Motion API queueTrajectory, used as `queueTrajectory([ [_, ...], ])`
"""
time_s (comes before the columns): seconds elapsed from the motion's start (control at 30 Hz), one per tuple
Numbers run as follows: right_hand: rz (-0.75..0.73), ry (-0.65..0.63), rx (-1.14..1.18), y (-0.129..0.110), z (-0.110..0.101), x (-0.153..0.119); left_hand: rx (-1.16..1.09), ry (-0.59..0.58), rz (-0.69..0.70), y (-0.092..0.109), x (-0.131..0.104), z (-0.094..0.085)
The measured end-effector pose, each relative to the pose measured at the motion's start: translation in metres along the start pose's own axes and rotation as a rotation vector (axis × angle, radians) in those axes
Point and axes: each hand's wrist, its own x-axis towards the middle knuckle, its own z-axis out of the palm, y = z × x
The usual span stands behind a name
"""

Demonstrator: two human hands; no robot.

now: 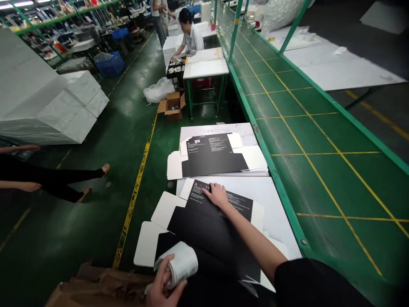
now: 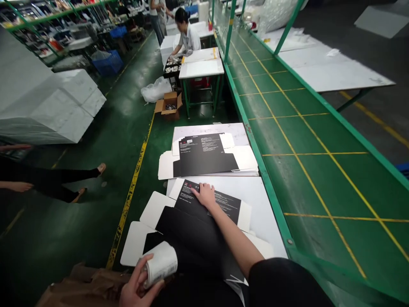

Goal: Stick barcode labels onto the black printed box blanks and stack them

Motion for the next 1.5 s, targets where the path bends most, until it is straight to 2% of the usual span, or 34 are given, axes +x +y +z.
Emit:
queueTrajectory([
  [0.1,-0.090,-0.017,-0.051,0.001,0.014,-0.059,-0.157,-0.069,-0.035,0.003,0.001,-0.017],
  [0.17,-0.152,-0.023,-0.092,-0.001,0.020,-0.079,-0.238,-0.101,-0.018,0.007,0.000,-0.031],
  [0.27,-0.268,-0.077,-0.160,-0.010,0.024,-0.087,-0.352,-0.153,0.023,0.012,-0.001,-0.051],
  [0.37,-0.455,-0.151,-0.186,-0.025,0.028,-0.091,-0.403,-0.210,0.039,0.011,-0.001,-0.068],
  [0.47,-0.586,-0.193,-0.179,-0.040,0.034,-0.093,-0.423,-0.204,0.064,0.006,-0.002,-0.080],
  [0.6,-0.534,-0.245,-0.160,-0.061,0.033,-0.091,-0.450,-0.207,0.082,0.002,-0.005,-0.090],
  [0.7,-0.355,-0.196,0.060,-0.089,0.014,-0.104,-0.469,-0.224,0.078,0.005,-0.008,-0.093],
  [0.8,-0.194,-0.073,0.609,-0.132,-0.028,-0.143,-0.510,-0.239,0.065,0.008,-0.009,-0.092],
  [0.87,-0.271,-0.127,0.969,-0.163,-0.061,-0.179,-0.555,-0.259,0.043,0.010,-0.008,-0.090],
  [0.93,-0.370,-0.194,1.120,-0.189,-0.090,-0.213,-0.610,-0.298,0.011,0.011,-0.007,-0.087],
  [1.0,-0.374,-0.212,1.133,-0.207,-0.107,-0.236,-0.661,-0.348,-0.027,0.012,-0.005,-0.083],
  [1.1,-0.272,-0.073,1.011,-0.219,-0.111,-0.249,-0.696,-0.411,-0.081,0.016,-0.004,-0.079],
  [1.2,-0.238,0.053,0.934,-0.219,-0.102,-0.249,-0.660,-0.422,-0.056,0.025,-0.006,-0.078],
  [1.3,-0.237,0.119,0.925,-0.215,-0.100,-0.251,-0.585,-0.440,0.049,0.034,-0.010,-0.082],
  [1.4,-0.252,0.149,0.930,-0.212,-0.106,-0.256,-0.509,-0.556,0.112,0.037,-0.012,-0.086],
  [1.5,-0.296,0.141,0.926,-0.210,-0.112,-0.260,-0.490,-0.656,0.118,0.033,-0.010,-0.087],
])
